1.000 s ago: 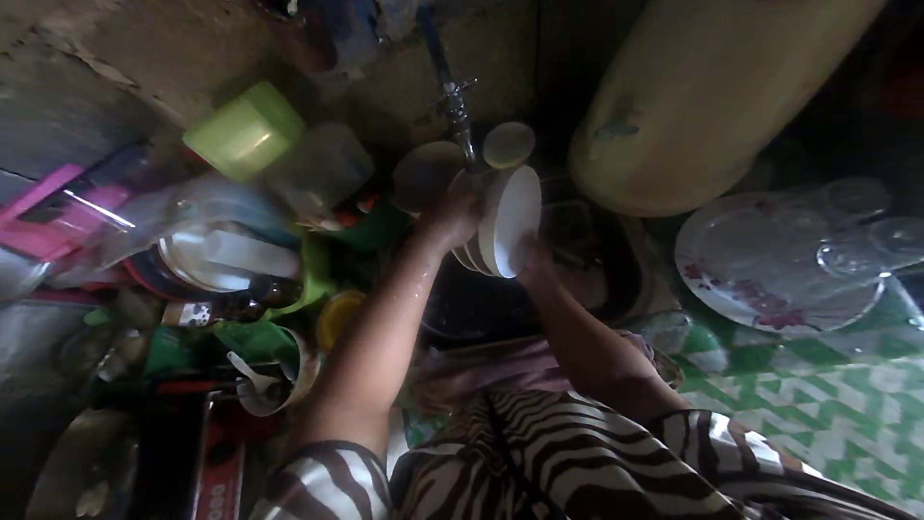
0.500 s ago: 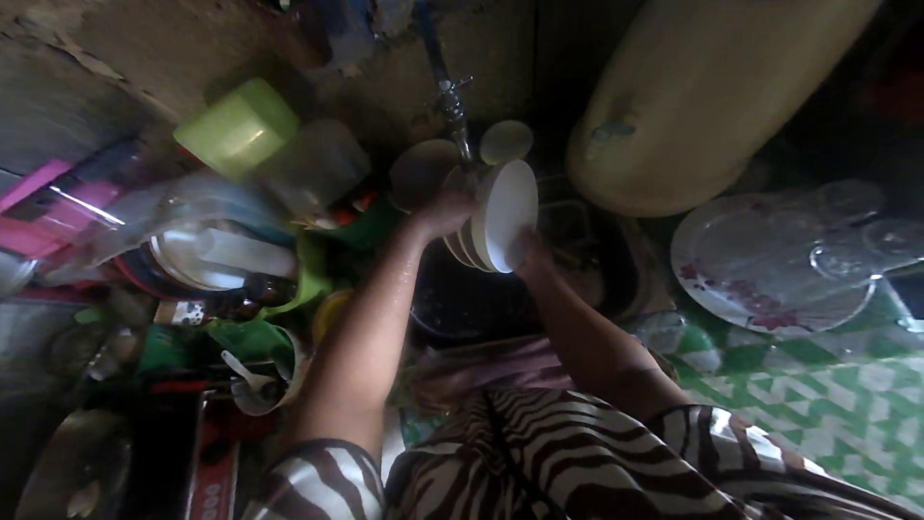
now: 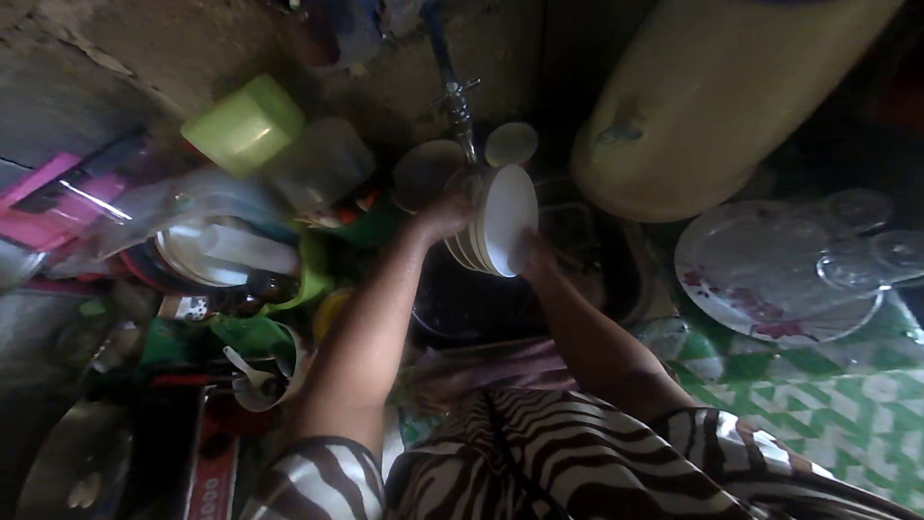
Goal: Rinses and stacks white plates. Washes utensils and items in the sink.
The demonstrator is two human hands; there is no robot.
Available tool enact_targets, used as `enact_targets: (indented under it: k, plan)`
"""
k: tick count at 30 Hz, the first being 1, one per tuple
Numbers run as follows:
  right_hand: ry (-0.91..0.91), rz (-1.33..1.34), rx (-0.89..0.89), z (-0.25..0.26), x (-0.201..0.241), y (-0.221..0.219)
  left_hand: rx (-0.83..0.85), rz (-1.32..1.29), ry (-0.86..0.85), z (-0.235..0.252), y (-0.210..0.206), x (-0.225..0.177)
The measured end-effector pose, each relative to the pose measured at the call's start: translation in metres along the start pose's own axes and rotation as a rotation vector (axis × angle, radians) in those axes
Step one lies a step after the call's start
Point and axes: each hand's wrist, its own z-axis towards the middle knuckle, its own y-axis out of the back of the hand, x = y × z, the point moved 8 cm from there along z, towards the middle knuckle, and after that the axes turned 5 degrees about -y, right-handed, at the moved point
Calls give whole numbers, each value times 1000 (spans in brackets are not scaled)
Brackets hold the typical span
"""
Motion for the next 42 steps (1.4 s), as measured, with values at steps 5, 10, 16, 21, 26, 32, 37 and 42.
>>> enact_targets:
  k: [5,10,16,21,26,32,37,42]
  plan:
    - [64,-45,-66,-5,6,2,-118,62,89,-1,-1,-5]
    - [131,-27,-94,-14,20,4,-148,134,85,2,-1,2]
    - [182,-172,-154,-8,27,7,-219,59,44,-5,1,5]
    - [120,-279,-169,-11,17,7,-245,120,66,-13,-1,-2]
    - [111,-297,-200,-12,13,9,-231,127,124,-23,-4,1]
    - [101,-269,-187,-11,15,11,-249,135,161,-22,-5,11]
    - [84,-245,-209,-14,14,14,-281,102,122,-26,-2,9]
    - [85,-250,-235,-12,16,17,-327,71,124,-25,-5,19]
